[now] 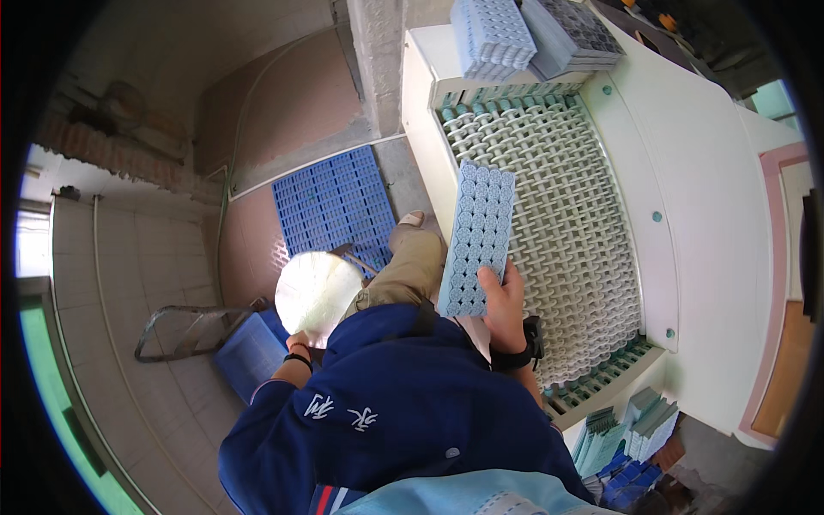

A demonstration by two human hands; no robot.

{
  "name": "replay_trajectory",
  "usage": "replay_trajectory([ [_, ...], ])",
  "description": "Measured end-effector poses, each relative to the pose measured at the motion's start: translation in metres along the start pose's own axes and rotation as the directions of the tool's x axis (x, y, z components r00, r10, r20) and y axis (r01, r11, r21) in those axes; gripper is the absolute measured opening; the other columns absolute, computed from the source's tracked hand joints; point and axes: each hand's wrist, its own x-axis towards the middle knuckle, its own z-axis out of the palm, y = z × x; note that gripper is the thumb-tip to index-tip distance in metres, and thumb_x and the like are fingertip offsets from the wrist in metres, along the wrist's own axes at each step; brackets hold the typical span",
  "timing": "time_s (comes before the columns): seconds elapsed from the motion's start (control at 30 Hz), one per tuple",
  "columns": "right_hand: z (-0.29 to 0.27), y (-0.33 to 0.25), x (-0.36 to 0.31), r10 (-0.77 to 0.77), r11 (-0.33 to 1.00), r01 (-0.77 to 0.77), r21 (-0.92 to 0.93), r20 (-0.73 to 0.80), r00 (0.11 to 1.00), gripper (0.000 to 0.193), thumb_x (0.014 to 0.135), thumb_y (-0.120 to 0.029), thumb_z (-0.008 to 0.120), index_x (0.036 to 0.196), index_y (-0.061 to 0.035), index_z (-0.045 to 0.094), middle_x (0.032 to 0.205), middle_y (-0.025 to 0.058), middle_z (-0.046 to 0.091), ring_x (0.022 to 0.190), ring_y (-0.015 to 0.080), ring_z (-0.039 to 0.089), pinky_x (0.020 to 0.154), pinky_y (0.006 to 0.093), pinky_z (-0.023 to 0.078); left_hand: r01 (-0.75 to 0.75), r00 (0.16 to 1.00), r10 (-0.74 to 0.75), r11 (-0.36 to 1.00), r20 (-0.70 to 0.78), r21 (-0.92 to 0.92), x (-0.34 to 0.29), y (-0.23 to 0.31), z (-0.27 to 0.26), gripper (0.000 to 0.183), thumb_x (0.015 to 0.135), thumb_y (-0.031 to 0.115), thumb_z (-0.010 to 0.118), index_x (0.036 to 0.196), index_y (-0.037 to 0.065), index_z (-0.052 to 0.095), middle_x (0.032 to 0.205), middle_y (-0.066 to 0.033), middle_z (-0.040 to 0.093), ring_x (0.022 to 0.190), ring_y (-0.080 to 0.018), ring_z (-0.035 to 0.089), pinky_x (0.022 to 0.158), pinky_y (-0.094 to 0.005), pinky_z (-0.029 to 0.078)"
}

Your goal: Loading plastic trays containing small electronic or industrial components into a processing machine.

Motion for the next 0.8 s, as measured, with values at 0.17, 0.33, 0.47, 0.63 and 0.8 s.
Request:
replay_trajectory([
  [0.17,-0.035,-0.027,-0.007,-0.151,0.988,0.143,-0.066,-0.148,0.977,0.035,0.082,-0.007,0.055,0.113,0.0065,0.049,0.101,0.0097,0.06,0.087,0.0136,0.058,0.078,0.0285,0.045,-0.629,0.554,0.778,0.624,-0.296,0.463,-0.08,0.196,0.02,0.038,0.082,0.027,0.06,0.104,-0.003,0.052,0.092,-0.0168,0.062,0.085,-0.0275,0.061,0.076,-0.0335,0.049],
  [0.33,-0.051,-0.042,-0.016,-0.195,0.976,0.216,0.001,-0.426,0.883,0.035,0.083,-0.011,0.055,0.113,0.0058,0.049,0.101,0.0098,0.061,0.086,0.0153,0.059,0.078,0.0289,0.047,-0.911,0.287,0.867,0.379,0.408,-0.165,-0.3,0.416,0.094,0.025,0.091,0.017,0.052,0.105,-0.003,0.053,0.09,-0.008,0.061,0.081,-0.0124,0.059,0.072,-0.0242,0.049],
  [0.47,-0.036,-0.049,0.009,-0.203,0.964,0.265,0.035,-0.552,0.809,0.03,0.084,-0.01,0.056,0.11,0.0051,0.051,0.099,0.009,0.062,0.083,0.0137,0.061,0.075,0.0265,0.049,-0.73,-0.071,0.548,0.541,0.833,-0.418,-0.381,0.475,0.182,0.031,0.092,0.018,0.049,0.116,-0.002,0.048,0.105,-0.0127,0.058,0.098,-0.0215,0.056,0.085,-0.0338,0.046],
  [0.63,0.006,-0.045,0.072,-0.101,0.908,0.333,0.254,-0.64,0.762,0.026,0.089,-0.013,0.054,0.108,0.0043,0.052,0.097,0.0096,0.063,0.081,0.0133,0.061,0.073,0.026,0.05,-0.505,-0.266,-0.097,0.862,0.959,-0.053,-0.416,0.481,0.292,0.047,0.093,0.021,0.042,0.132,-0.003,0.03,0.126,-0.0188,0.045,0.121,-0.0304,0.041,0.1,-0.044,0.036],
  [0.8,0.034,-0.031,0.127,-0.061,0.929,0.296,0.224,-0.694,0.718,0.03,0.088,-0.018,0.056,0.108,0.0047,0.052,0.097,0.0088,0.062,0.081,0.0116,0.06,0.072,0.0243,0.049,-0.295,-0.417,-0.327,0.931,0.848,0.214,-0.435,0.491,0.343,0.043,0.093,0.016,0.038,0.131,-0.003,0.031,0.124,-0.0158,0.047,0.114,-0.0235,0.048,0.096,-0.0366,0.04],
])
